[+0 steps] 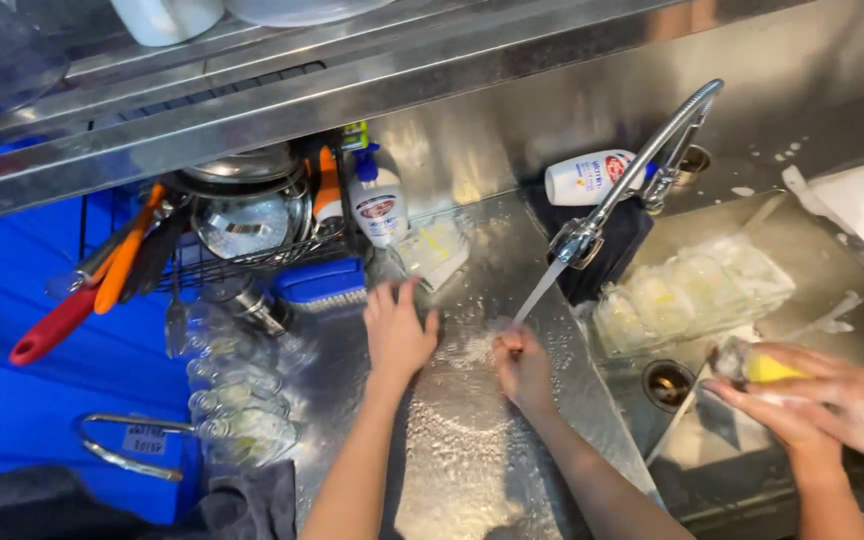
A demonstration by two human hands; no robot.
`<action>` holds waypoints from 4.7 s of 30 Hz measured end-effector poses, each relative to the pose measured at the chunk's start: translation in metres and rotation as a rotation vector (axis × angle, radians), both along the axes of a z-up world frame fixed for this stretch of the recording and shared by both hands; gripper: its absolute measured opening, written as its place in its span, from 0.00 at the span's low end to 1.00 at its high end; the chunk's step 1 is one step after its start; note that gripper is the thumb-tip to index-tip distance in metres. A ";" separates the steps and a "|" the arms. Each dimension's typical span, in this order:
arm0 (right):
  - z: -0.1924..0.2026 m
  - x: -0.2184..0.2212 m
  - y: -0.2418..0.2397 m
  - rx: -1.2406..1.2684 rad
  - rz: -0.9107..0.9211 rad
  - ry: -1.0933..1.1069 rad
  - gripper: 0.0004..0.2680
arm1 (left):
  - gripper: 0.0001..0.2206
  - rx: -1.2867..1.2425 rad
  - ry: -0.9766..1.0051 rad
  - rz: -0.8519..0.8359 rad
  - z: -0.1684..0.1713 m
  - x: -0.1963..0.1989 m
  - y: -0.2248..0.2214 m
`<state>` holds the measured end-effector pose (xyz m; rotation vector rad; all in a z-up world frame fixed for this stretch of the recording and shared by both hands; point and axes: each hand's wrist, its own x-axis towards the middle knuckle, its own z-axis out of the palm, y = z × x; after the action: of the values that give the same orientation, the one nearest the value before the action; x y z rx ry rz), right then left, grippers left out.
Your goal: Washing and rinsing small plastic or glass bottles in a commercial stainless steel sink.
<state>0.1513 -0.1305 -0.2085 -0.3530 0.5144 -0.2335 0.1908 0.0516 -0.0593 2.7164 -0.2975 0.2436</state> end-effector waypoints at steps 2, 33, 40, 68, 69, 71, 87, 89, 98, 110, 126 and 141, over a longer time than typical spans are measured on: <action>0.018 -0.011 -0.017 -0.490 0.104 0.104 0.05 | 0.32 0.072 0.045 -0.052 0.008 0.050 -0.018; 0.127 -0.038 -0.030 -0.731 0.142 0.019 0.18 | 0.68 0.267 0.893 -0.105 0.027 -0.088 -0.033; 0.116 -0.030 -0.055 -0.711 0.161 -0.001 0.22 | 0.69 0.276 0.897 -0.109 0.013 -0.088 -0.034; 0.146 0.009 -0.047 0.109 0.400 0.056 0.10 | 0.48 0.332 0.557 0.073 0.010 -0.099 -0.055; 0.136 0.002 -0.045 0.025 0.401 0.016 0.12 | 0.49 0.322 0.512 0.078 0.003 -0.104 -0.051; 0.143 -0.001 -0.041 0.146 0.396 0.078 0.12 | 0.49 0.319 0.496 0.082 -0.006 -0.108 -0.049; 0.180 0.014 -0.027 0.293 0.458 0.220 0.20 | 0.48 0.371 0.628 0.079 0.018 -0.098 -0.056; 0.154 0.015 -0.029 0.342 0.508 0.150 0.19 | 0.48 0.409 0.687 0.071 0.035 -0.099 -0.058; 0.133 0.022 -0.029 0.487 0.572 -0.052 0.28 | 0.49 0.415 0.126 0.098 -0.054 -0.099 -0.042; 0.132 -0.017 -0.027 -0.367 0.070 0.111 0.28 | 0.49 0.391 0.579 0.071 0.006 -0.102 -0.053; 0.146 -0.035 -0.047 -0.707 0.289 -0.098 0.17 | 0.48 0.374 0.495 0.099 -0.003 -0.102 -0.053; 0.162 -0.024 -0.035 -0.664 0.158 0.058 0.27 | 0.48 0.345 0.404 0.093 -0.018 -0.100 -0.051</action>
<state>0.1277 -0.1653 -0.0467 -1.0456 0.4529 -0.2371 0.0908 0.0005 -0.0776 3.0337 -0.1017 -0.3642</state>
